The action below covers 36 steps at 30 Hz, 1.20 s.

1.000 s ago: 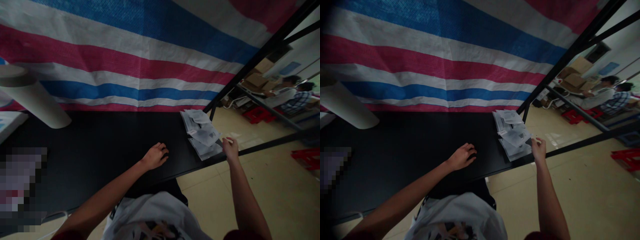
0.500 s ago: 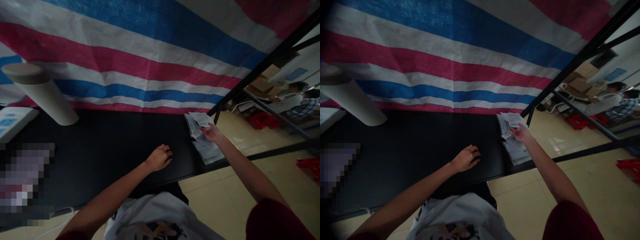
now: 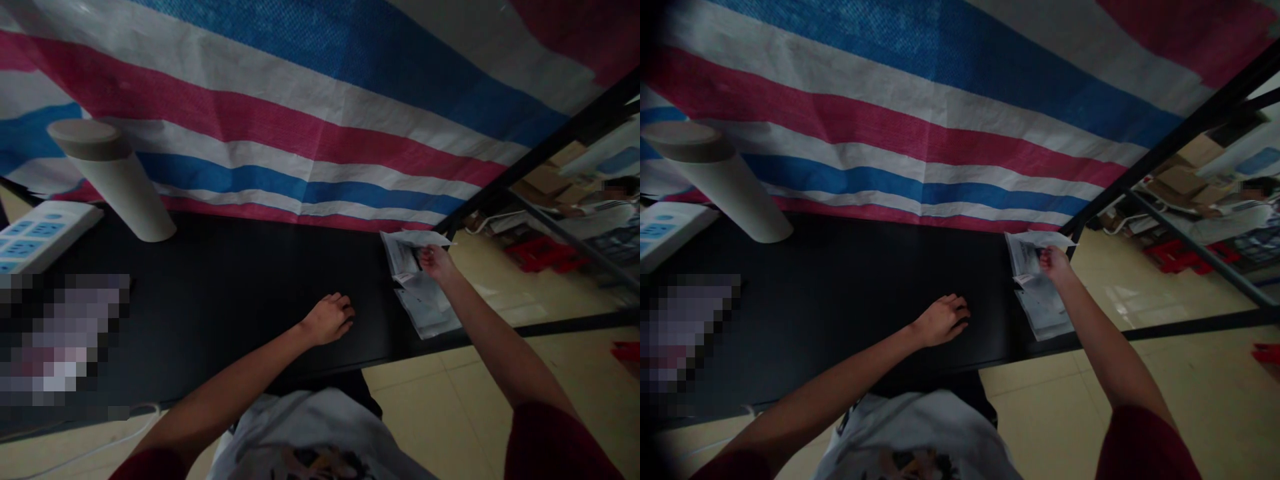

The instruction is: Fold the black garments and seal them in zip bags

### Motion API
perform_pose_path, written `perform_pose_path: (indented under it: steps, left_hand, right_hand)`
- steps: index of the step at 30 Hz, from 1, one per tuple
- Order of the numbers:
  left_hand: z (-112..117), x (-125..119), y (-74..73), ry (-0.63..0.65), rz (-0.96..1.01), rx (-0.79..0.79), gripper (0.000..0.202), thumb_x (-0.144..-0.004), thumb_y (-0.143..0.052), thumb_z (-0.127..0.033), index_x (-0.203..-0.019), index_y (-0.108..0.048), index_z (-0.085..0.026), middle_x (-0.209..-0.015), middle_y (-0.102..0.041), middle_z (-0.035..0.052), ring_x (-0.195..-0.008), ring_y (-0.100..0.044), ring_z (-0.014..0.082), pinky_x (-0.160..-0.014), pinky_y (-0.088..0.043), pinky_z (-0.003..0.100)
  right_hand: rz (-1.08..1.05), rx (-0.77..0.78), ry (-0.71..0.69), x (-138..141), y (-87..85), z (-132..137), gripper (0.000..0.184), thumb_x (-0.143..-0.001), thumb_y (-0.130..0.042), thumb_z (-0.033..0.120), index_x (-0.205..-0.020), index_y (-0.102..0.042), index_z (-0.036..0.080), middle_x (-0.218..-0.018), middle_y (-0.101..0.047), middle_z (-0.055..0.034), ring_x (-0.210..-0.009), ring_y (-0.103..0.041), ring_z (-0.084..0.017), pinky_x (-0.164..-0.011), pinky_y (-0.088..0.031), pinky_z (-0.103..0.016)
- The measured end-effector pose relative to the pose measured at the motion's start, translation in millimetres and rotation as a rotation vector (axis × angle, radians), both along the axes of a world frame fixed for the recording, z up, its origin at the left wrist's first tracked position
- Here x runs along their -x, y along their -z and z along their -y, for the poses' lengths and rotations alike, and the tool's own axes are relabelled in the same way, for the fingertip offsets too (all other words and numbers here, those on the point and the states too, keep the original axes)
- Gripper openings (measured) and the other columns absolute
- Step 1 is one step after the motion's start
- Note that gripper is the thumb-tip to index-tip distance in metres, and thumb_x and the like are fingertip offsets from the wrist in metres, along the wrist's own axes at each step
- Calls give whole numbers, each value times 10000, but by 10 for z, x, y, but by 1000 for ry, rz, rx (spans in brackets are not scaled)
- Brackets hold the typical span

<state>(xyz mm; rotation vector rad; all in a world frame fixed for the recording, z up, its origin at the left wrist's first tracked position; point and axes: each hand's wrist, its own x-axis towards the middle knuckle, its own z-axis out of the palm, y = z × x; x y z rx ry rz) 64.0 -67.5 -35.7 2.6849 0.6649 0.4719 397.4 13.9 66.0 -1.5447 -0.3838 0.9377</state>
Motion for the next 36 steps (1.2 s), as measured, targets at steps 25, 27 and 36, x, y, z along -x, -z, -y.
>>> perform_pose_path:
  steps: [25,27,36]
  left_hand:
    - [-570,731,-471,-599,739,-313,213,-898,-503,-203,-706,-593,-178,-612,-580,18,-601,-521,148,-591,-411,286]
    - [-613,742,-481,-660,705,-262,221,-909,-504,-241,-717,-596,-181,-633,-594,19,-616,-525,150,-612,-422,287]
    - [-1280,557,-473,-767,-16,67,284,-925,-436,-282,-1057,-657,-161,-1059,-680,107,-1002,-612,243,-936,-439,375]
  right_hand:
    - [357,22,-883,1388,580,459,337,-811,-541,507,-791,-583,173,-667,-585,0,-520,-545,-99,-415,-360,-181]
    - [366,-13,-889,1505,644,260,320,-828,-532,493,-827,-582,177,-667,-583,7,-505,-539,-95,-402,-349,-176]
    - [454,-40,-931,2122,1089,-480,287,-909,-469,442,-881,-589,182,-670,-577,11,-474,-505,-95,-398,-319,-198]
